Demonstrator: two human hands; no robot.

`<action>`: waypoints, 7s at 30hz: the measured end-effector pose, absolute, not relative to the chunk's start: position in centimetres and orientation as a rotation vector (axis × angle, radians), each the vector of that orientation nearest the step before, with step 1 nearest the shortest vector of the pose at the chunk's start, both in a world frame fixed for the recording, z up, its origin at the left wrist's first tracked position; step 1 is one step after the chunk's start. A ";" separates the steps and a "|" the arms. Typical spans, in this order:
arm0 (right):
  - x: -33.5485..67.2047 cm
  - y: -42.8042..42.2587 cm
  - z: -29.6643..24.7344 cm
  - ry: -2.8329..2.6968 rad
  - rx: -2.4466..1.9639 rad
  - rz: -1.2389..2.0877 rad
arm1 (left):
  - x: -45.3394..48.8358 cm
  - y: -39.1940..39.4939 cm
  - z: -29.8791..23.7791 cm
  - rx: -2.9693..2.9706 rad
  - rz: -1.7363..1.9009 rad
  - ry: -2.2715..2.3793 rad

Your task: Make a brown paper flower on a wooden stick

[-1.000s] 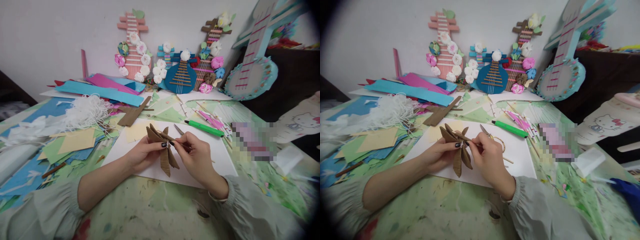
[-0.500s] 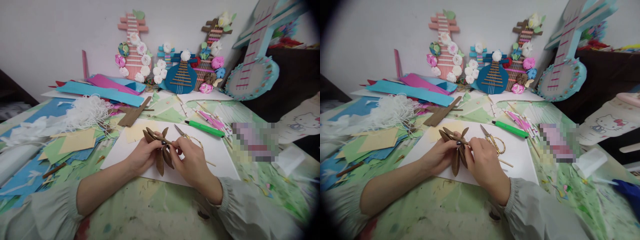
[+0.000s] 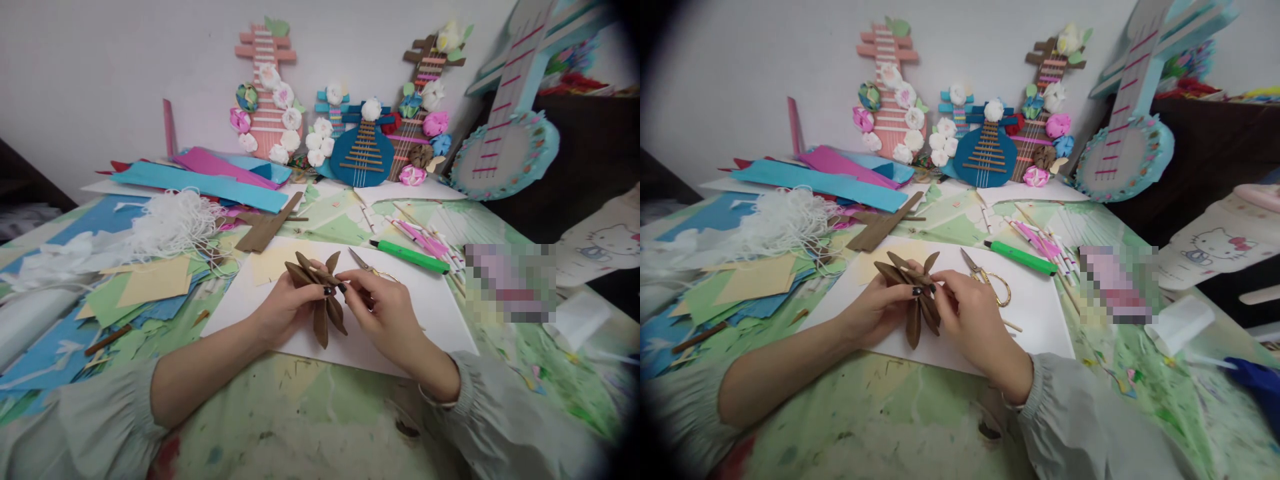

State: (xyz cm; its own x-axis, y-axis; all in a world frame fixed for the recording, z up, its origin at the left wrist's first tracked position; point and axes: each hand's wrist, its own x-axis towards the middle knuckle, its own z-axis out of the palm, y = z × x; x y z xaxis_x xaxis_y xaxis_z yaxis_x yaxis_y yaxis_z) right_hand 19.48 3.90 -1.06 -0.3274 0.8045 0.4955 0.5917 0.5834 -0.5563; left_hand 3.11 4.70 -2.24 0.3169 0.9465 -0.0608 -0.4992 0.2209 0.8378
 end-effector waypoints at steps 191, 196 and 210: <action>21.2 5.5 1.3 -1.781 -0.992 1.288 | 2.1 5.2 -2.4 0.733 0.764 0.418; 21.0 5.3 1.5 -1.713 -1.085 1.346 | 1.5 5.9 -2.0 0.791 0.820 0.508; 20.2 5.3 -0.5 -1.784 -1.075 1.343 | 1.2 6.6 -2.3 1.080 0.740 0.722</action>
State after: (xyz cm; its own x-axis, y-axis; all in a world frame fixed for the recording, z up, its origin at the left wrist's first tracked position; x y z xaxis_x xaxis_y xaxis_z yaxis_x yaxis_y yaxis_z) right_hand 20.16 5.29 -0.48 -0.4514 0.8920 0.0230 0.2245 0.1384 -0.9646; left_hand 1.24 6.58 -2.26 0.5583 0.8157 -0.1512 -0.1710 0.2915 0.9412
